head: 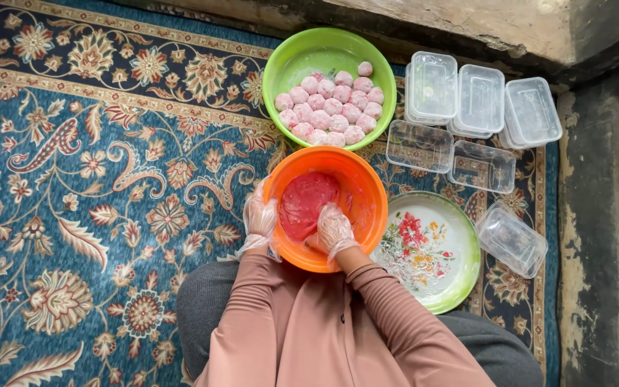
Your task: Rolling dough into small balls and placing them in a bowl
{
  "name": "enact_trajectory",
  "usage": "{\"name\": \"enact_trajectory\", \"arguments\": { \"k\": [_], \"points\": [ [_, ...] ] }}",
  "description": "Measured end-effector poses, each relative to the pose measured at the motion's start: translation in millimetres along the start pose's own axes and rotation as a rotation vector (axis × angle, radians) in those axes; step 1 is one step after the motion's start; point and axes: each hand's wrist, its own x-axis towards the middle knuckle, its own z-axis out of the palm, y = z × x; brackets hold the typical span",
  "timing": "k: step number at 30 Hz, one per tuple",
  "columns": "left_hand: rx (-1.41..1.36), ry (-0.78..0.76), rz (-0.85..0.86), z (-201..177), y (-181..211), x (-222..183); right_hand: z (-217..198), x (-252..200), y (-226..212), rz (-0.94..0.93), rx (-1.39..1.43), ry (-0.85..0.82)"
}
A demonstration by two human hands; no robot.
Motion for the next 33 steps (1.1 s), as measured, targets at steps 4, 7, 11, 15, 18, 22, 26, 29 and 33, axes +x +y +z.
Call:
{"name": "enact_trajectory", "arguments": {
  "k": [4, 7, 11, 15, 18, 22, 26, 29, 33],
  "points": [
    [0.021, -0.011, 0.004, 3, -10, 3, 12, 8, -1, 0.158, 0.547, -0.258],
    [0.023, -0.011, 0.003, 1, -6, 2, 140, -23, -27, -0.044, 0.364, -0.321],
    [0.033, -0.031, 0.006, 5, -20, 8, 200, -21, 5, -0.45, 0.03, -0.226],
    [0.008, -0.027, 0.019, 6, -24, 9, 40, 19, 64, 0.597, 1.271, -0.666],
    [-0.015, -0.014, 0.011, 8, -14, 1, 50, 17, 61, 0.437, 1.061, -0.68],
    [0.008, 0.01, 0.039, 2, -6, -4, 41, 20, 38, 0.43, 0.929, -0.554],
    [0.039, 0.03, 0.058, 5, 0, -5, 74, 20, 24, 0.454, 0.918, -0.56],
    [0.034, 0.053, 0.06, 11, -14, 4, 86, 23, 26, 0.428, 0.962, -0.546],
    [0.032, 0.051, 0.052, 6, -10, -3, 94, 12, 41, 0.342, 1.146, -0.474]
  ]
}}
